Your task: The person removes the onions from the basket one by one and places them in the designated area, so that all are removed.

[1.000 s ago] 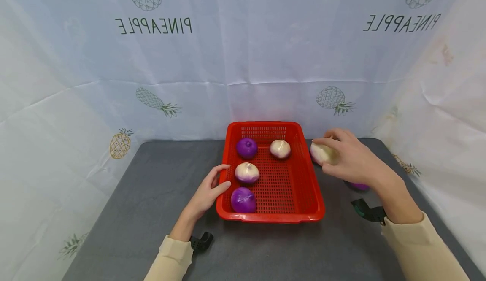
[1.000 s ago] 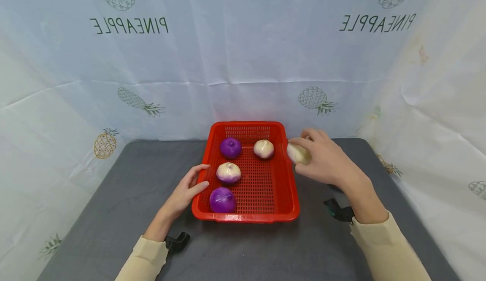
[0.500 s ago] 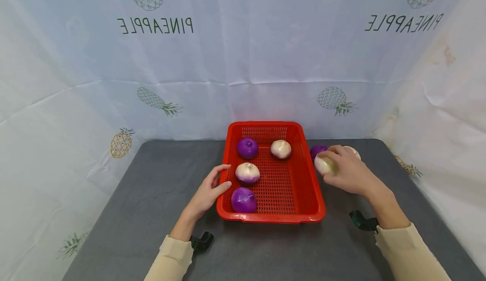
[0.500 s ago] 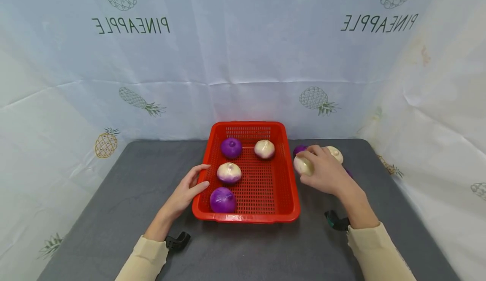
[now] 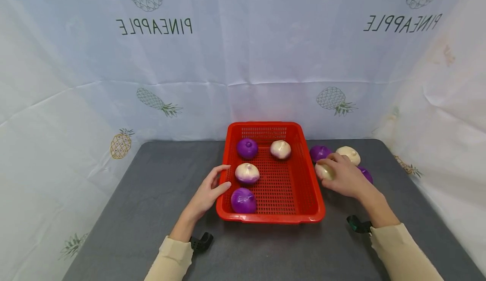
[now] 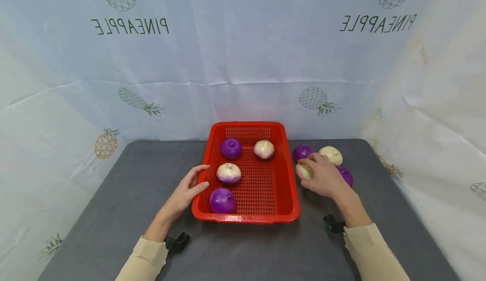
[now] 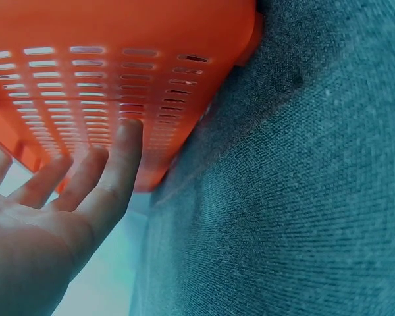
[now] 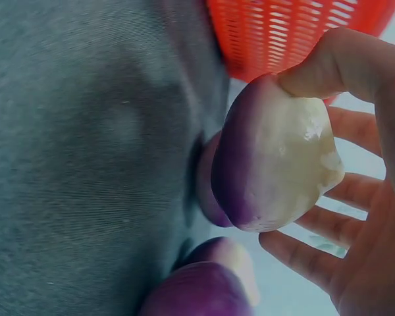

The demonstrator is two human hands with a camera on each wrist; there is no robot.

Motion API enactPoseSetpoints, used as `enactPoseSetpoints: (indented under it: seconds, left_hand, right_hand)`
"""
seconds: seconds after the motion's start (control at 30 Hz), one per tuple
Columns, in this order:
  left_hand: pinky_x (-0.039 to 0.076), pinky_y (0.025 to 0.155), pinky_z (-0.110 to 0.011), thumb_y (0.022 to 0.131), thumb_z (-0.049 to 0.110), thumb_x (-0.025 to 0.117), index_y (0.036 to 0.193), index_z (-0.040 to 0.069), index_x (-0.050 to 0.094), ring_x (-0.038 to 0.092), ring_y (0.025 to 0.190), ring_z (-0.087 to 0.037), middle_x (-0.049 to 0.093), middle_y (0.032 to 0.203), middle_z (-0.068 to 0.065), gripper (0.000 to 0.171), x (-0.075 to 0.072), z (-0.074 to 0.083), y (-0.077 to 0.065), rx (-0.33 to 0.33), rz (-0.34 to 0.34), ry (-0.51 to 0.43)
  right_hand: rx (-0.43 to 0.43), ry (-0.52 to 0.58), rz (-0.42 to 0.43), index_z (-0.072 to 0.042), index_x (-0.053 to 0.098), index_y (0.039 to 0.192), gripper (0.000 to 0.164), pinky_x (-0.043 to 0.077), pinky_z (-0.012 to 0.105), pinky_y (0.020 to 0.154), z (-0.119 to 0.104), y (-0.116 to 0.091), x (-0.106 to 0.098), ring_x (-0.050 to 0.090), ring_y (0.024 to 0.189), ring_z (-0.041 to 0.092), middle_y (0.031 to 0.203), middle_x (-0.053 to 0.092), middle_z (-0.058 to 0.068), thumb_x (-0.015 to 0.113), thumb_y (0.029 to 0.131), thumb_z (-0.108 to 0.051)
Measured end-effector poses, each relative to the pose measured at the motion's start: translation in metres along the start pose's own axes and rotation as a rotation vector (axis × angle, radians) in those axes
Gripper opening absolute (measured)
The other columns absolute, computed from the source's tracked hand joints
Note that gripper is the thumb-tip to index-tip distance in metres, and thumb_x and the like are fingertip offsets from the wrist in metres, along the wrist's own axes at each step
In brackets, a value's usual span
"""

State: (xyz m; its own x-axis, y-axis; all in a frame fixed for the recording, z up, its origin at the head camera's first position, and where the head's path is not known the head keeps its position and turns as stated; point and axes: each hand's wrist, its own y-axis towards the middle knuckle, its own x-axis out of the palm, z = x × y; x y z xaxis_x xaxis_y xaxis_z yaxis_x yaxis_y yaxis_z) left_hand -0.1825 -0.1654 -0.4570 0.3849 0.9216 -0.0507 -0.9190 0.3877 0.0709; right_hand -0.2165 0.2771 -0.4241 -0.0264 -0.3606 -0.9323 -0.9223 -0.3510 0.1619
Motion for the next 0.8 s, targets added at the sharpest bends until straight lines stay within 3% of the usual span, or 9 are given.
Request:
enactPoseSetpoints:
  seconds: [0.37, 0.6, 0.8]
  left_hand:
    - [0.059, 0.088, -0.046, 0.102, 0.016, 0.060, 0.153, 0.006, 0.032, 0.055, 0.122, -0.052, 0.045, 0.144, -0.030, 0.059, 0.001, 0.001, 0.001, -0.005, 0.000, 0.002]
    - [0.058, 0.088, -0.047, 0.102, 0.017, 0.060, 0.153, 0.008, 0.034, 0.055, 0.122, -0.052, 0.045, 0.143, -0.030, 0.057, 0.001, 0.002, 0.000, -0.008, 0.006, 0.003]
    - [0.058, 0.088, -0.046, 0.102, 0.017, 0.060, 0.152, 0.010, 0.035, 0.055, 0.122, -0.052, 0.045, 0.144, -0.030, 0.056, 0.000, 0.002, 0.000, -0.008, 0.006, 0.003]
  right_hand:
    - [0.029, -0.043, -0.046, -0.003, 0.067, 0.126, 0.050, 0.043, 0.068, 0.100, 0.005, 0.000, 0.011, 0.048, 0.119, 0.048, 0.128, 0.055, 0.026, 0.077, 0.080, -0.022]
    - [0.013, -0.053, -0.047, -0.003, 0.064, 0.130, 0.054, 0.043, 0.068, 0.100, 0.006, -0.001, 0.011, 0.048, 0.119, 0.048, 0.129, 0.055, 0.026, 0.078, 0.082, -0.023]
    - [0.032, 0.025, -0.035, -0.004, 0.062, 0.135, 0.056, 0.043, 0.072, 0.098, 0.003, -0.004, -0.001, 0.046, 0.123, 0.048, 0.135, 0.052, 0.027, 0.078, 0.085, -0.025]
